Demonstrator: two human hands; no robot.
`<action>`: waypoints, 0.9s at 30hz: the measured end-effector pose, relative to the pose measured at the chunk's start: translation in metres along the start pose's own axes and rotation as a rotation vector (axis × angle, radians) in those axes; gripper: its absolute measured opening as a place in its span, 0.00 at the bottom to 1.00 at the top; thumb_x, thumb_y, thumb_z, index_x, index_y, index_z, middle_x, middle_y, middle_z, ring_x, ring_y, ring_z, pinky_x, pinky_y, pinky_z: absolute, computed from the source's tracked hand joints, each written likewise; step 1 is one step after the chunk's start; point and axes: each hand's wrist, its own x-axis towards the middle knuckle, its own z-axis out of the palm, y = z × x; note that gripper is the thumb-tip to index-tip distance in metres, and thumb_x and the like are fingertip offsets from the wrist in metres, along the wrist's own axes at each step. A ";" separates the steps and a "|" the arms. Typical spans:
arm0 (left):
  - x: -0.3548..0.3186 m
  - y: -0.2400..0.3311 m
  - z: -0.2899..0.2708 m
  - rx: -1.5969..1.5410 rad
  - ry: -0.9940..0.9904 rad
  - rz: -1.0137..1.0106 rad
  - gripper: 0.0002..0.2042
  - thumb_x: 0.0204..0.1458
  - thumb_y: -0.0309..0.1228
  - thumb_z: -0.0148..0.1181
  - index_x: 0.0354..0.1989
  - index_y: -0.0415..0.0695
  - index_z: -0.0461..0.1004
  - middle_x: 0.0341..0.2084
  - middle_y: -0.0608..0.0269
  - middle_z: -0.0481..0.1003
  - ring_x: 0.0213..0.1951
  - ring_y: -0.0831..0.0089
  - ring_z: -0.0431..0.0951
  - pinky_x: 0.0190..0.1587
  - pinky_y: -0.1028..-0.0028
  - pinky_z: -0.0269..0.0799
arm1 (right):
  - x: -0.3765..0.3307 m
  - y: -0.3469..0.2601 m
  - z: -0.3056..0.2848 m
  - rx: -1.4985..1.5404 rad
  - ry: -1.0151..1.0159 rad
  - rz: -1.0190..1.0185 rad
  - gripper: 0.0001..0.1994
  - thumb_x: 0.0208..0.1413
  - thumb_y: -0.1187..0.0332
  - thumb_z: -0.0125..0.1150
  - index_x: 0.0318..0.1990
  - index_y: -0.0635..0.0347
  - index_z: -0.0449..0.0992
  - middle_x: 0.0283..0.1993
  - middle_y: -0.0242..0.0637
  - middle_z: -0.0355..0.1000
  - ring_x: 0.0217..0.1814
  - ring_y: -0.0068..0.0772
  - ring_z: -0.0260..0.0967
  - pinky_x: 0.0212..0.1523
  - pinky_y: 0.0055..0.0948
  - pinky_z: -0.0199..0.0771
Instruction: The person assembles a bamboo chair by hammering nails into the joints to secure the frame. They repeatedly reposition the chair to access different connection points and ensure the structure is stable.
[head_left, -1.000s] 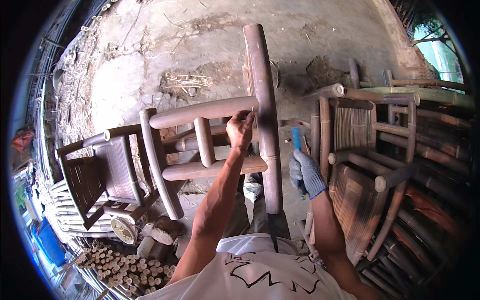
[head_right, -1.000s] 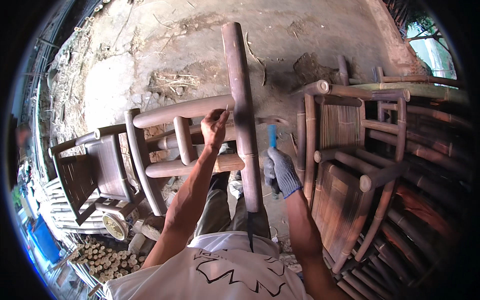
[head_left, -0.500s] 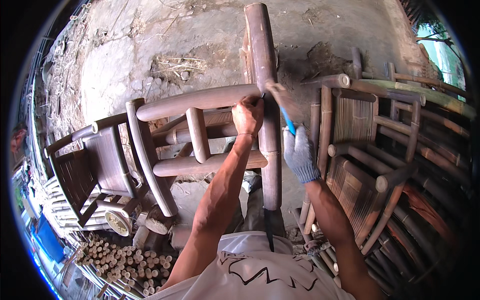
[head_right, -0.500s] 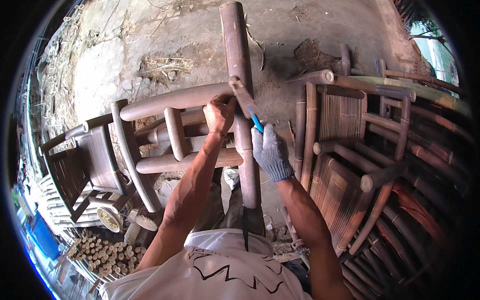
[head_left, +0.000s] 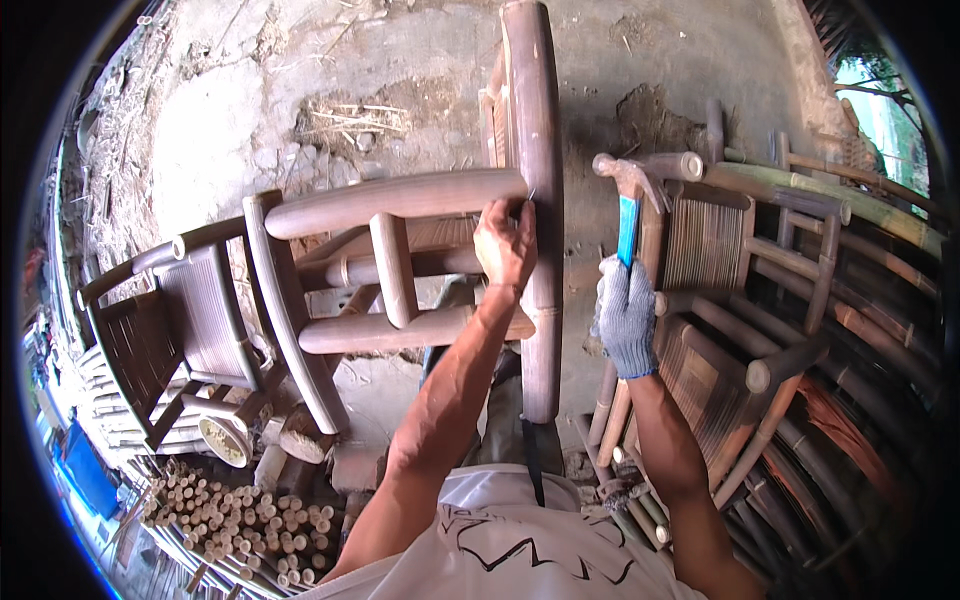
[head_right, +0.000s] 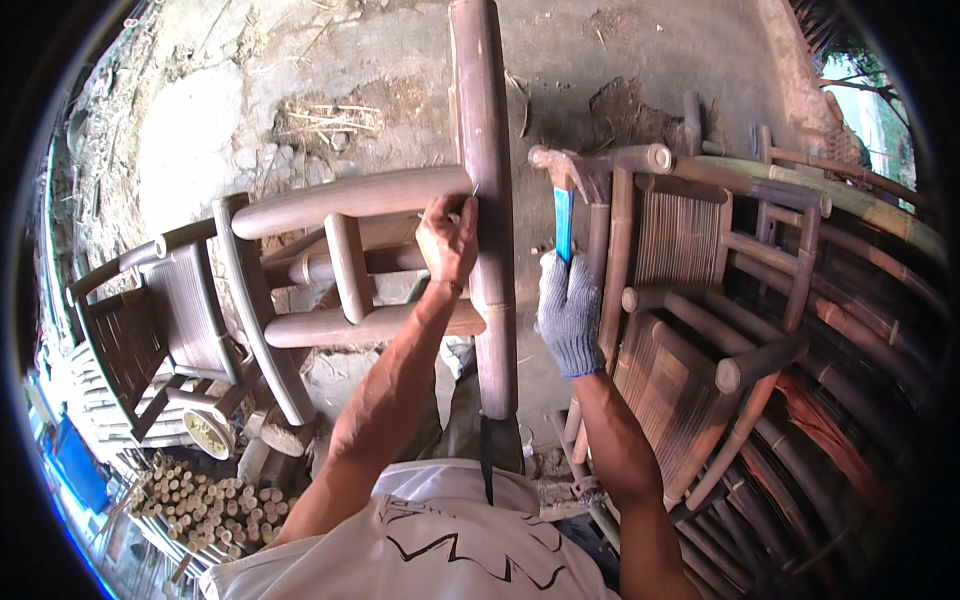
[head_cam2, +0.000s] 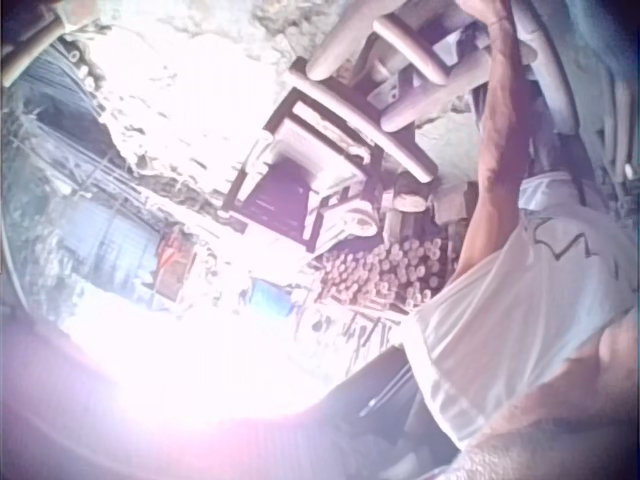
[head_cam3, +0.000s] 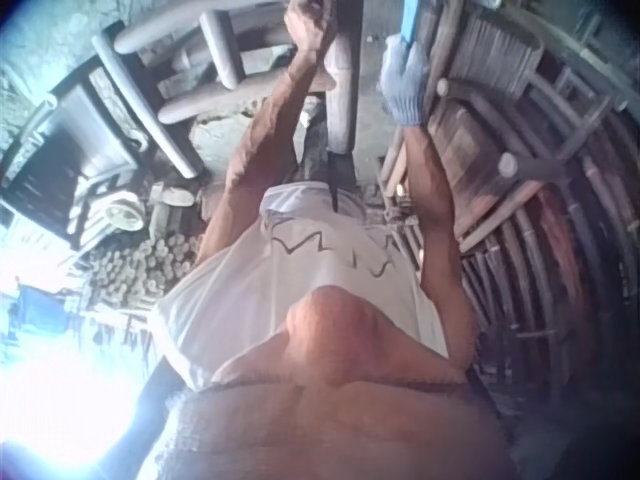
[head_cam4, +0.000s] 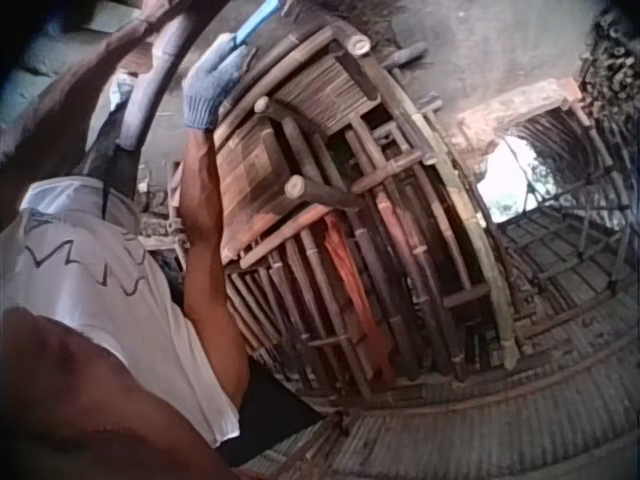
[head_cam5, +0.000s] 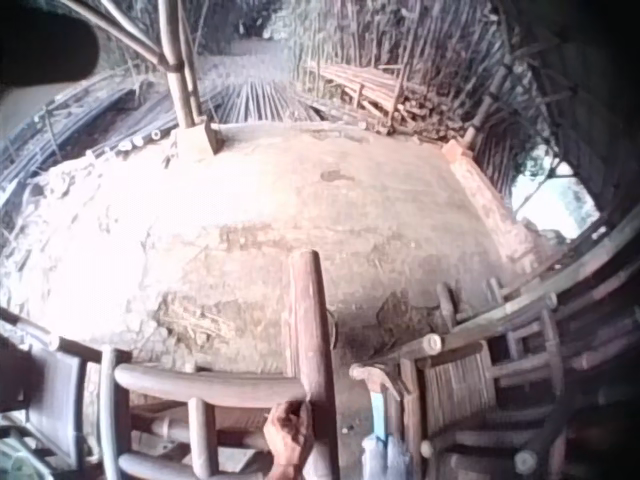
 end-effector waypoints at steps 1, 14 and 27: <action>0.005 0.001 -0.001 0.005 -0.048 -0.059 0.10 0.53 0.35 0.62 0.34 0.41 0.80 0.32 0.51 0.78 0.34 0.53 0.79 0.40 0.63 0.74 | 0.002 -0.003 0.000 0.002 0.000 0.011 0.14 0.69 0.62 0.45 0.40 0.61 0.74 0.22 0.31 0.65 0.21 0.22 0.62 0.23 0.30 0.62; 0.014 0.012 -0.011 0.098 -0.161 -0.181 0.12 0.51 0.40 0.61 0.34 0.44 0.82 0.32 0.50 0.80 0.35 0.51 0.81 0.40 0.62 0.76 | 0.003 -0.014 0.014 -0.737 -0.067 -0.453 0.12 0.65 0.62 0.50 0.37 0.64 0.69 0.23 0.52 0.68 0.27 0.50 0.72 0.26 0.40 0.69; -0.017 0.017 -0.008 -0.573 -0.353 -0.097 0.05 0.55 0.27 0.63 0.36 0.38 0.77 0.27 0.68 0.76 0.31 0.80 0.72 0.36 0.77 0.69 | 0.033 -0.044 -0.011 0.310 0.024 -0.006 0.06 0.64 0.66 0.57 0.43 0.57 0.74 0.19 0.23 0.63 0.14 0.14 0.59 0.12 0.19 0.60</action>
